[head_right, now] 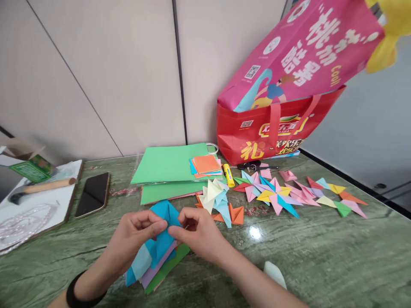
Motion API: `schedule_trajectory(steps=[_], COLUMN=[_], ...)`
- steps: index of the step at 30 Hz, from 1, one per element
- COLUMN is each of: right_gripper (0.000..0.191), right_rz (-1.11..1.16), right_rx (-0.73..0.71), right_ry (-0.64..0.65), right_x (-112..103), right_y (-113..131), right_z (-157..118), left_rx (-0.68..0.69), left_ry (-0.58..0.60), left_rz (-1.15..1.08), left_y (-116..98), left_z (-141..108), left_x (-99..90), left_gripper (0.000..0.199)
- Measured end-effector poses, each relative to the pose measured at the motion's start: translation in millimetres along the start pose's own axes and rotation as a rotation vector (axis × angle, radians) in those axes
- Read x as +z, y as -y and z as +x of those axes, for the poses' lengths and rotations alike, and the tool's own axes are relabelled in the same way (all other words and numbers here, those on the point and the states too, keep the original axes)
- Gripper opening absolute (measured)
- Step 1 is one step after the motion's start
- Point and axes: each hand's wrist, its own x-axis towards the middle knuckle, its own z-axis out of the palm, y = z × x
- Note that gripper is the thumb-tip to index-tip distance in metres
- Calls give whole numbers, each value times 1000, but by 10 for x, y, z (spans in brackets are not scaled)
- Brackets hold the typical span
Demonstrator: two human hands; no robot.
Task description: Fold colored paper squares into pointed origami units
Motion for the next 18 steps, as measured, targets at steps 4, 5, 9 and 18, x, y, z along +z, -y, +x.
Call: schedule_trajectory(steps=[4,5,9,18], right_gripper=[33,31,26,28], right_rz=[65,65,74,3], right_rx=[80,95,102,97], right_ry=[17,15,37,42], right_x=[-4,-5,-10,6], right_y=[-14,-25,-66,-111], right_z=[27,34,45,38], left_rx=[-74,-85,-12,82], left_ry=[59,61,25,6], left_rz=[-62,-57,52,138], left_y=[10,14,23,17], left_z=[12,18,38,43], left_x=[-5,-2,10,24], left_gripper=[25,26,20,13])
